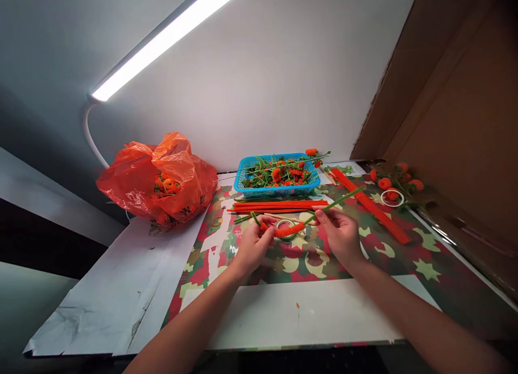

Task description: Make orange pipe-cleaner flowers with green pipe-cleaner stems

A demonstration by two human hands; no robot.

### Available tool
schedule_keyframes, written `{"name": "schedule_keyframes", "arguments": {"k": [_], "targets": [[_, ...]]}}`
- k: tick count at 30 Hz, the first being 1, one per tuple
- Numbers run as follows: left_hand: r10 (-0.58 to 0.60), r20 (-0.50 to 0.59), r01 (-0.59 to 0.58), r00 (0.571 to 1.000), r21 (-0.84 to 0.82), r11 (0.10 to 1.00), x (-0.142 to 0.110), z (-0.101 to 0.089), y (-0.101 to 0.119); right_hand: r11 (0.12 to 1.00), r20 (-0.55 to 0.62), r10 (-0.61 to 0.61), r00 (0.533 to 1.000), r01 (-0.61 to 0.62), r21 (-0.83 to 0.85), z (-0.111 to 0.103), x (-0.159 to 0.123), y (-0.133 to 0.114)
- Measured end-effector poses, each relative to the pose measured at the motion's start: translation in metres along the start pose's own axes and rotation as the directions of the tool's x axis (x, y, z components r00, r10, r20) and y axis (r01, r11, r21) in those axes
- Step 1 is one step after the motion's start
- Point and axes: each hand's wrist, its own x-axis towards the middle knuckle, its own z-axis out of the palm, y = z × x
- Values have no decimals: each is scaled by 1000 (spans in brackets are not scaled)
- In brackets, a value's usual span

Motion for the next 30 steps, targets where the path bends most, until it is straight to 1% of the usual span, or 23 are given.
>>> {"name": "schedule_keyframes", "arguments": {"k": [2, 4, 5, 6, 7, 8, 9, 10, 12, 14, 15, 16, 17, 18, 19, 20, 22, 23, 24, 25, 26, 28, 30], "targets": [[-22, 140, 7, 990, 105, 994, -3, -1, 1, 999, 40, -50, 998, 50, -6, 0, 0, -2], [-45, 272, -12, 961, 204, 979, -7, 0, 4, 997, 123, -79, 989, 80, -7, 3, -2, -4], [-46, 329, -36, 943, 241, 970, -9, 0, 6, 997, 178, -72, 981, 72, 1, 5, -3, -5], [-41, 375, -65, 926, 265, 962, -10, 1, 9, 999, 232, -43, 972, 40, 17, 7, -5, -5], [-35, 413, -90, 910, 280, 956, -11, 1, 12, 999, 286, 9, 958, -21, 37, 9, -6, -5], [-27, 442, -111, 897, 285, 952, -11, 2, 14, 993, 337, 83, 938, -107, 54, 11, -8, -5], [-19, 462, -127, 887, 282, 951, -11, 2, 16, 975, 386, 172, 906, -212, 64, 13, -9, -5], [-9, 476, -138, 879, 274, 952, -11, 2, 17, 944, 434, 264, 861, -322, 64, 14, -10, -4], [6, 493, -149, 870, 252, 956, -11, 2, 16, 859, 528, 399, 750, -508, 72, 15, -12, -3], [-5, 518, -141, 856, 242, 960, -11, 1, 14, 778, 624, 436, 649, -620, 102, 15, -14, -1], [-21, 538, -131, 843, 243, 961, -12, 1, 13, 747, 662, 434, 611, -654, 115, 16, -15, -1], [-38, 560, -121, 828, 245, 962, -12, 1, 11, 724, 686, 429, 587, -678, 128, 16, -16, -1], [-51, 578, -112, 815, 242, 964, -12, 1, 10, 709, 696, 427, 578, -691, 138, 17, -17, -1], [-55, 589, -99, 807, 227, 969, -12, 1, 10, 702, 690, 433, 580, -698, 146, 18, -17, -2], [-49, 586, -81, 809, 194, 978, -12, 1, 9, 698, 666, 444, 599, -698, 162, 18, -18, -3], [-33, 560, -57, 828, 144, 988, -11, 2, 9, 698, 622, 457, 636, -690, 193, 18, -17, -4], [11, 444, -21, 896, 17, 1000, -9, 2, 8, 698, 489, 485, 725, -658, 282, 18, -14, -8], [29, 374, -14, 927, -41, 999, -8, 3, 7, 695, 414, 498, 762, -636, 334, 17, -12, -10], [41, 311, -16, 950, -84, 996, -6, 4, 6, 687, 352, 507, 787, -616, 386, 17, -10, -11], [50, 267, -21, 962, -112, 994, -5, 5, 4, 675, 312, 511, 801, -599, 430, 17, -8, -13], [52, 250, -19, 967, -131, 991, -4, 6, 3, 661, 294, 512, 807, -589, 465, 16, -7, -13], [37, 260, 7, 965, -166, 986, -4, 10, 0, 640, 298, 500, 813, -579, 505, 17, -5, -13], [32, 244, 18, 969, -198, 980, -6, 15, -2, 647, 312, 475, 823, -567, 510, 18, -6, -12]]}}
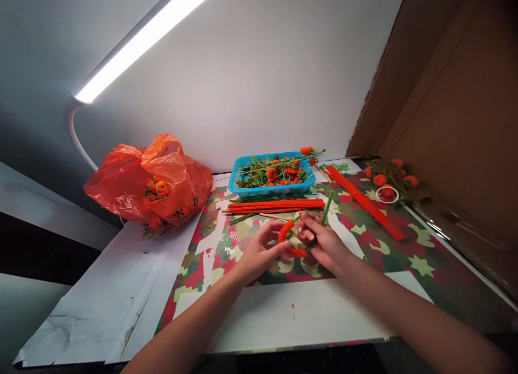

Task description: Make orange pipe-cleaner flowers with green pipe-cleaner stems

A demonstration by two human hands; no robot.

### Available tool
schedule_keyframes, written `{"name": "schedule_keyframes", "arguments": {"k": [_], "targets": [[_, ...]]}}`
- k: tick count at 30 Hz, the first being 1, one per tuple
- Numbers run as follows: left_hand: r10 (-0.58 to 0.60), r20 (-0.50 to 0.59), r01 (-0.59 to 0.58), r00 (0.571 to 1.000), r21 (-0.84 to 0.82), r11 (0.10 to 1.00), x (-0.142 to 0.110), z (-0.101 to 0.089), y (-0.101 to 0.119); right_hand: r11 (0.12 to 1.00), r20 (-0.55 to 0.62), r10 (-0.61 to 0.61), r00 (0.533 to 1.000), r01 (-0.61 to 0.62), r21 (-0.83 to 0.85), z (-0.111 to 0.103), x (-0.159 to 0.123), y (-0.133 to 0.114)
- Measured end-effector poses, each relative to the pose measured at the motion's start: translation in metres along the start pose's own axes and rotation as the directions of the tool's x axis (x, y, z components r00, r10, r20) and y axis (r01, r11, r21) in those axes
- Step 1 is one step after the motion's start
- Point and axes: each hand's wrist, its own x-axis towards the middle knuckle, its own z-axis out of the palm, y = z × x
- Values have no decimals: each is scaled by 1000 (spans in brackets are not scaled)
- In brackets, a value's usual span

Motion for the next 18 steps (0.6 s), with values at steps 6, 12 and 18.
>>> {"name": "schedule_keyframes", "arguments": {"k": [6, 12, 18], "targets": [[67, -207, -60, 976, 39, 997, 0, 6, -1, 990, 41, -40, 998, 46, -135, -1, -3, 7], [115, -424, -82, 899, 96, 992, 3, -5, 0, 825, 107, -50, 993, 102, -555, -7, -8, 1], [160, -482, -88, 862, 168, 982, 6, -14, 0, 805, 222, 26, 975, 111, -583, -13, -8, -20]]}}
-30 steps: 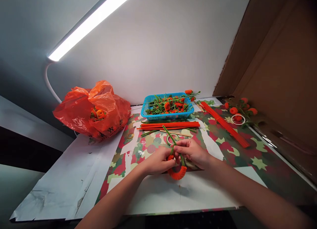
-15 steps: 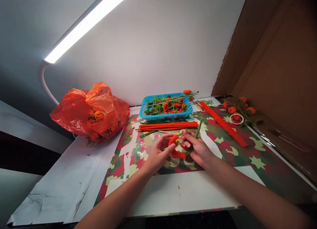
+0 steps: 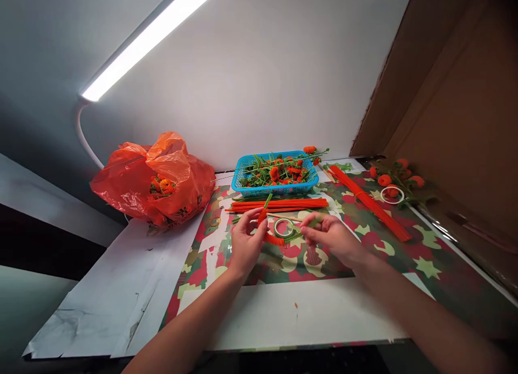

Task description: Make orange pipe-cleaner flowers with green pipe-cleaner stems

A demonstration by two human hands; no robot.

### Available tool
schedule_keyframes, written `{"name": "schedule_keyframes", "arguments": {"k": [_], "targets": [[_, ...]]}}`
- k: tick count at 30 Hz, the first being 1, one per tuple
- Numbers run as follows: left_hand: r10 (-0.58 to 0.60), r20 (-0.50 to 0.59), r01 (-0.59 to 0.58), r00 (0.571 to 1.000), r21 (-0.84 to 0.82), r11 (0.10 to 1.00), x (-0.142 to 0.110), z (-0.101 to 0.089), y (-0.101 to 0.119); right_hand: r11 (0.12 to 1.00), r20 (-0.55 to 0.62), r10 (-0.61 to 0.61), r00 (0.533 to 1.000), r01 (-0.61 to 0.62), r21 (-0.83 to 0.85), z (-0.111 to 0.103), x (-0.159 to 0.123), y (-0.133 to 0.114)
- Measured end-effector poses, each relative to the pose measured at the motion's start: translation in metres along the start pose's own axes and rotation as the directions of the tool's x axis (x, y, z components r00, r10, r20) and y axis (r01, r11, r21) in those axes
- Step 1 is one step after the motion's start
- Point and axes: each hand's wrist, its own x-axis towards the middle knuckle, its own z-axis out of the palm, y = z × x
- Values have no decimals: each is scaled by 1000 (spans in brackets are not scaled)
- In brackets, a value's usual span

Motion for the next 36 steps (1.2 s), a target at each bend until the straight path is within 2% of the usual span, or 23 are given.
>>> {"name": "schedule_keyframes", "arguments": {"k": [2, 4, 7, 9, 11, 12, 14, 16, 17, 18, 19, 22, 26, 29, 33, 36], "targets": [[20, 7, -21, 1000, 68, 997, 0, -1, -1, 988, -120, -122, 985, 132, 83, -2, 2, 0], [53, 46, -59, 998, 129, 990, -1, -1, -3, 971, -221, -213, 952, 231, 56, -3, 4, 2], [79, 127, -98, 989, 151, 984, -5, 2, -1, 956, -250, -292, 923, 288, -55, -3, 6, 5], [9, 126, -20, 992, 86, 996, -6, 4, 1, 955, -247, -298, 922, 287, -81, -3, 7, 5], [-134, 76, 141, 988, -91, 986, -4, 6, 4, 950, -254, -302, 919, 269, -155, -4, 7, 6], [-219, 53, 225, 974, -211, 951, -1, 6, 5, 935, -246, -323, 914, 266, -235, -4, 7, 6], [-365, 20, 336, 931, -435, 835, 4, 5, 6, 854, -144, -392, 909, 301, -425, -2, 5, 8], [-457, -11, 375, 889, -552, 744, 9, 4, 5, 747, 85, -443, 892, 420, -515, 4, 1, 13], [-477, -25, 376, 879, -578, 724, 11, 3, 5, 716, 205, -457, 866, 494, -494, 9, -1, 16], [-480, -40, 367, 876, -592, 718, 12, 2, 4, 706, 294, -470, 832, 555, -441, 14, -4, 19], [-472, -53, 350, 880, -598, 721, 12, 1, 3, 710, 326, -485, 811, 583, -395, 20, -7, 23], [-418, -101, 282, 903, -593, 754, 9, 2, 1, 729, 213, -557, 803, 595, -337, 36, -14, 30], [-397, -149, 253, 906, -560, 789, 4, 7, 1, 733, 198, -613, 765, 644, -219, 42, -17, 32], [-388, -148, 251, 910, -549, 798, 2, 11, -1, 741, 152, -627, 764, 645, -185, 41, -17, 29], [-321, -113, 218, 940, -524, 823, 0, 13, -7, 733, 90, -633, 769, 633, -250, 39, -17, 19], [-220, -63, 184, 973, -353, 917, -3, 11, -11, 784, -83, -592, 802, 549, -289, 35, -15, 12]]}}
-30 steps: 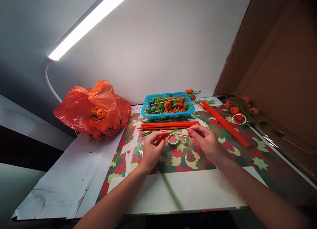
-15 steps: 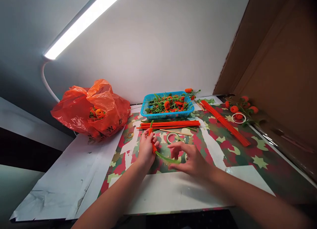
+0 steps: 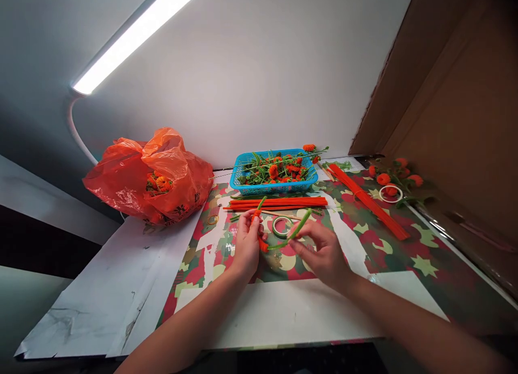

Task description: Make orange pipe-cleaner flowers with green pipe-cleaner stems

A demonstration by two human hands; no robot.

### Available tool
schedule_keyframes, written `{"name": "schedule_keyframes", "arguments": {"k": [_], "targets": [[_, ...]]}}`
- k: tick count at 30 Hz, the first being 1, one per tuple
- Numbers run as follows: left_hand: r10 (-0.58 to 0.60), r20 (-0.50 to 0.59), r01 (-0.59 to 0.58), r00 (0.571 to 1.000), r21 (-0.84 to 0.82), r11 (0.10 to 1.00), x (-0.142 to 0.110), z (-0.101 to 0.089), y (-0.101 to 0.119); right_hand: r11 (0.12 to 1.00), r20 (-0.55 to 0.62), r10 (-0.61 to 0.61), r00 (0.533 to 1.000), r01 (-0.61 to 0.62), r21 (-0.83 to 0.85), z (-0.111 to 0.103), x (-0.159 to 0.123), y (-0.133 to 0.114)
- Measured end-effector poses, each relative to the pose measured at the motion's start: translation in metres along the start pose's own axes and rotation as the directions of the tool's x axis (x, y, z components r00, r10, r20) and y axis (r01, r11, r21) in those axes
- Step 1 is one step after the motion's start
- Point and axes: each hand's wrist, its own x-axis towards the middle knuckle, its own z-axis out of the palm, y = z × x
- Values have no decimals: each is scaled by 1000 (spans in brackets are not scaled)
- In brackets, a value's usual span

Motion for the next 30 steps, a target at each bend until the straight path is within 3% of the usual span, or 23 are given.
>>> {"name": "schedule_keyframes", "arguments": {"k": [2, 5, 9, 11, 13, 16, 18, 20, 22, 26, 30], "targets": [[63, 114, -84, 991, 191, 978, -2, -2, -1, 990, -137, 133, 982, -126, 57, -6, 7, 3], [127, 306, -246, 943, 390, 887, -7, -3, 1, 951, -308, 291, 906, -239, 197, -17, 18, 14], [168, 477, -409, 863, 463, 786, -13, 1, 5, 933, -365, 350, 862, -290, 212, -30, 27, 28], [185, 534, -469, 825, 464, 751, -14, 2, 7, 941, -319, 339, 885, -311, 136, -35, 29, 29], [201, 556, -502, 807, 465, 729, -14, 1, 8, 960, -220, 272, 937, -281, -10, -41, 31, 26], [226, 542, -513, 809, 467, 720, -11, -2, 8, 944, 54, 63, 997, -42, -327, -53, 35, 22], [253, 506, -511, 824, 472, 718, -10, -4, 8, 874, 254, -72, 965, 183, -451, -60, 37, 21], [278, 464, -501, 841, 475, 723, -10, -5, 8, 804, 365, -131, 922, 314, -505, -65, 38, 23], [288, 429, -484, 856, 473, 736, -11, -5, 9, 757, 398, -148, 905, 363, -544, -67, 39, 25], [301, 381, -462, 875, 463, 756, -12, -4, 13, 714, 373, -156, 915, 365, -597, -69, 38, 26], [327, 401, -502, 855, 488, 714, -12, -3, 14, 726, 345, -168, 923, 353, -590, -68, 37, 25]]}}
